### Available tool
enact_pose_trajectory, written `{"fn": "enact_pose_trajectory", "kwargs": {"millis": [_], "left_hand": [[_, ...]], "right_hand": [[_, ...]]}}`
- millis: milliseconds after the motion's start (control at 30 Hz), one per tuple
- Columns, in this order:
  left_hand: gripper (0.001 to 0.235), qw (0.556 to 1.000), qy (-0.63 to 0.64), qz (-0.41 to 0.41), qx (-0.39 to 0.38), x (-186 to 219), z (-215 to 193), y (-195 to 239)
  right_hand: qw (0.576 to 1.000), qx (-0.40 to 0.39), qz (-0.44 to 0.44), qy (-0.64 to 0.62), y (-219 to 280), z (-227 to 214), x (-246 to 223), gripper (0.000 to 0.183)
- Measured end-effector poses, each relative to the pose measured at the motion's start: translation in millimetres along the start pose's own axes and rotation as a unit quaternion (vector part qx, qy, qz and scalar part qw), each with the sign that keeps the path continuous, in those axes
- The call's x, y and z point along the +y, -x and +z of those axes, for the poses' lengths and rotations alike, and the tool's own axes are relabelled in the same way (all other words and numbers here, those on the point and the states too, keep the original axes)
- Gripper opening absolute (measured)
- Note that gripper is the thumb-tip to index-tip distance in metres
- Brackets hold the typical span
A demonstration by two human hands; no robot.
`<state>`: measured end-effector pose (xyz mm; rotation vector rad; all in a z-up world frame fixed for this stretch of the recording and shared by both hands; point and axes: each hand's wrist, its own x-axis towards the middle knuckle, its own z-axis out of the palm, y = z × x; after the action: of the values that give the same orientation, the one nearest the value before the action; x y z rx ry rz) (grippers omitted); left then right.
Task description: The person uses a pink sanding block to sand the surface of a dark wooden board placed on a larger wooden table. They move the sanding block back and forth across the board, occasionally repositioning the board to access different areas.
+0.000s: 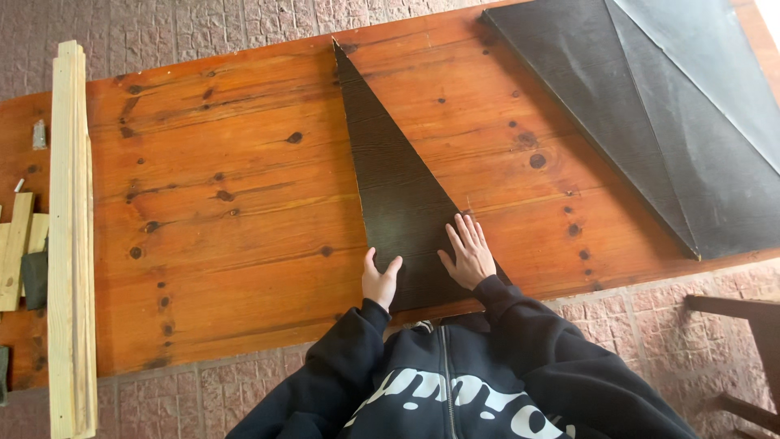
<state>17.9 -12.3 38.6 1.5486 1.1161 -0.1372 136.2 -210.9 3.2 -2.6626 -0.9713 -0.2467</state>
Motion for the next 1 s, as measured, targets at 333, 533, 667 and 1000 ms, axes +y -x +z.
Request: {"fn": "enact_pose_trajectory", "kwargs": {"millis": [333,533,667,1000], "left_hand": [[0.076,0.996,0.03,-0.012,0.086,-10.9,11.2,-29.7],[0.08,0.981,0.187,-0.024,0.056,-1.1,-3.1,-27.6],[0.068,0.962,0.271,-0.013,0.022,24.0,-29.5,-13.5],[0.062,0.897,0.415,-0.119,-0.097,63.1,-45.3,17.2]], "right_hand": [[1.0,-0.003,0.001,0.012,0.4,-1.0,-1.1,0.064],[1.0,0.007,0.005,-0.015,1.4,3.4,5.5,0.066],[0.999,-0.01,0.011,-0.047,-0.7,4.7,16.8,0.066],[0.971,-0.076,0.055,-0.22,-4.8,-12.9,31.3,0.061]]}}
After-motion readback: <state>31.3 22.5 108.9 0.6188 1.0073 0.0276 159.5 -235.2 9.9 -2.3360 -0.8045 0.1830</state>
